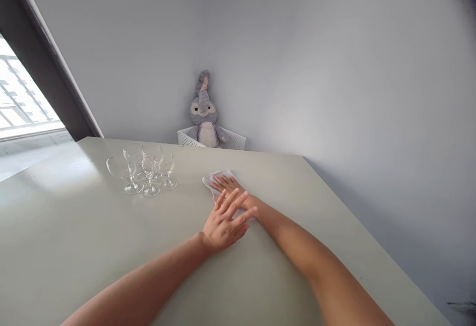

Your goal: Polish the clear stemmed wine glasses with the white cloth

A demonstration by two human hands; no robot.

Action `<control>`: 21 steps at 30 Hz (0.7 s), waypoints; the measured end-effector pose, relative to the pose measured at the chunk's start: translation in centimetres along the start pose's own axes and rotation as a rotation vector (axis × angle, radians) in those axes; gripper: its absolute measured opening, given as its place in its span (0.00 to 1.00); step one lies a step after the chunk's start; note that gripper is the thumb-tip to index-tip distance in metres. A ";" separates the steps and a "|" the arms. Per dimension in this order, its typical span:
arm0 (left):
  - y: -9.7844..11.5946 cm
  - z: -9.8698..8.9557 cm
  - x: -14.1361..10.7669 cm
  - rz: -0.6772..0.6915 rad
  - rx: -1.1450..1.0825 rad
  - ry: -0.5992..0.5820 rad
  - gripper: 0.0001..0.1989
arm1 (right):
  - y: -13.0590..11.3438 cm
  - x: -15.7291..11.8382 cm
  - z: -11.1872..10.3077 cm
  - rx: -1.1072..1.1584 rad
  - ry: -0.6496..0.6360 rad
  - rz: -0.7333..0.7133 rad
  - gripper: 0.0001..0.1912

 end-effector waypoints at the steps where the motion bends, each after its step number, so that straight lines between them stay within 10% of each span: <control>1: -0.2 -0.1 0.0 -0.004 0.010 -0.005 0.25 | 0.5 1.5 0.1 -0.009 -0.021 -0.023 0.27; 9: -2.1 0.1 -0.1 -0.151 0.082 -0.071 0.25 | 14.7 4.0 -2.0 -0.113 -0.072 0.312 0.29; 15: -2.5 0.1 -0.1 -0.263 0.105 -0.103 0.24 | 25.1 -6.3 -4.9 -0.204 -0.069 0.652 0.30; 21: -2.4 0.9 -0.6 -0.273 0.035 -0.136 0.14 | 29.9 -16.2 -5.3 -0.290 -0.020 0.799 0.31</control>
Point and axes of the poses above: each hand's wrist, its own x-axis towards the middle knuckle, its own z-axis out of the palm, y = z × x, the point moved 6 cm from there along x, towards the middle knuckle
